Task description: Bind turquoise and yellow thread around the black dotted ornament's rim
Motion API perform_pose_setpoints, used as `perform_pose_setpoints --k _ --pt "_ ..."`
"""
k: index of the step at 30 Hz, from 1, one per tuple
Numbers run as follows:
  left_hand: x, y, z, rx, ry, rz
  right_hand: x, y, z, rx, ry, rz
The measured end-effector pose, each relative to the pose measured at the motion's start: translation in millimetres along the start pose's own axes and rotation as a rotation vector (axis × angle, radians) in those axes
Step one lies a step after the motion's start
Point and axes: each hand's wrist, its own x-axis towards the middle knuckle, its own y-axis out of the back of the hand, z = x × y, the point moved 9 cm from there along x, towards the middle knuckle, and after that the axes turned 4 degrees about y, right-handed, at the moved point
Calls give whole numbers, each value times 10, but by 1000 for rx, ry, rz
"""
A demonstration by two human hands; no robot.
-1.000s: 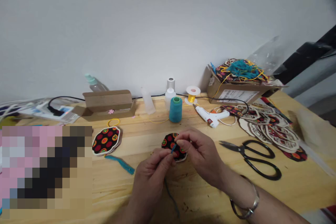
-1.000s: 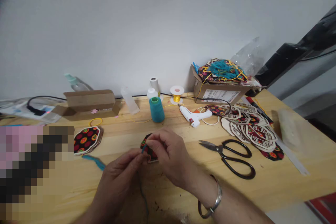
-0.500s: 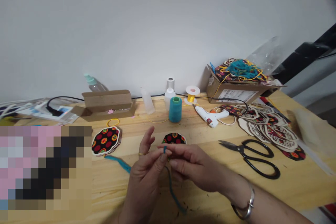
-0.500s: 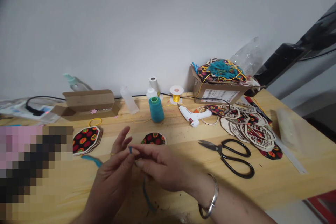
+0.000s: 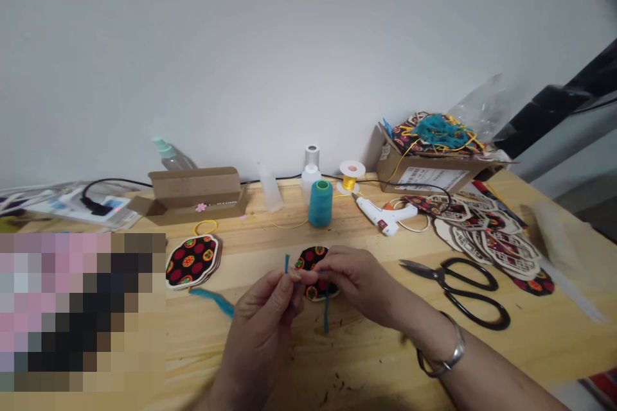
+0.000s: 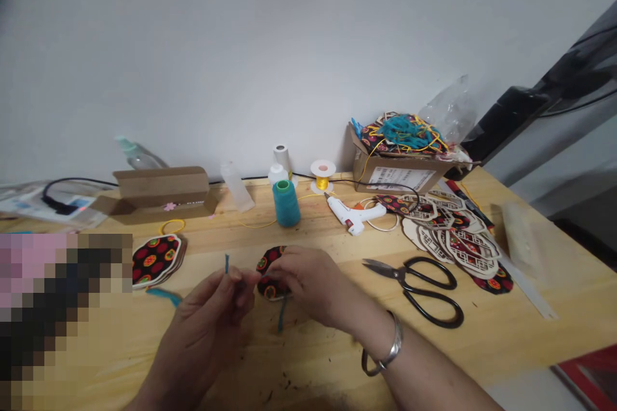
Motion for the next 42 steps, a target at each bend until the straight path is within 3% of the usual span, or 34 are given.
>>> perform_pose_setpoints --k 8,14,20,27,33,38,42 --pt "-36 -4 -98 73 69 2 -6 173 102 -148 -5 94" --pt "7 9 -68 382 76 69 -8 155 3 -169 73 118" --pt "8 -123 -62 597 104 -63 -5 154 -75 -240 115 124" --pt "-60 -89 -23 594 56 -17 82 294 -256 -542 173 159" --pt "-101 -28 -20 529 32 4 396 446 -443 -736 199 170" --pt "-118 -17 -36 473 37 7 666 644 -556 -725 275 263" --pt "-128 -36 -38 468 41 12 843 967 -544 -602 246 383"
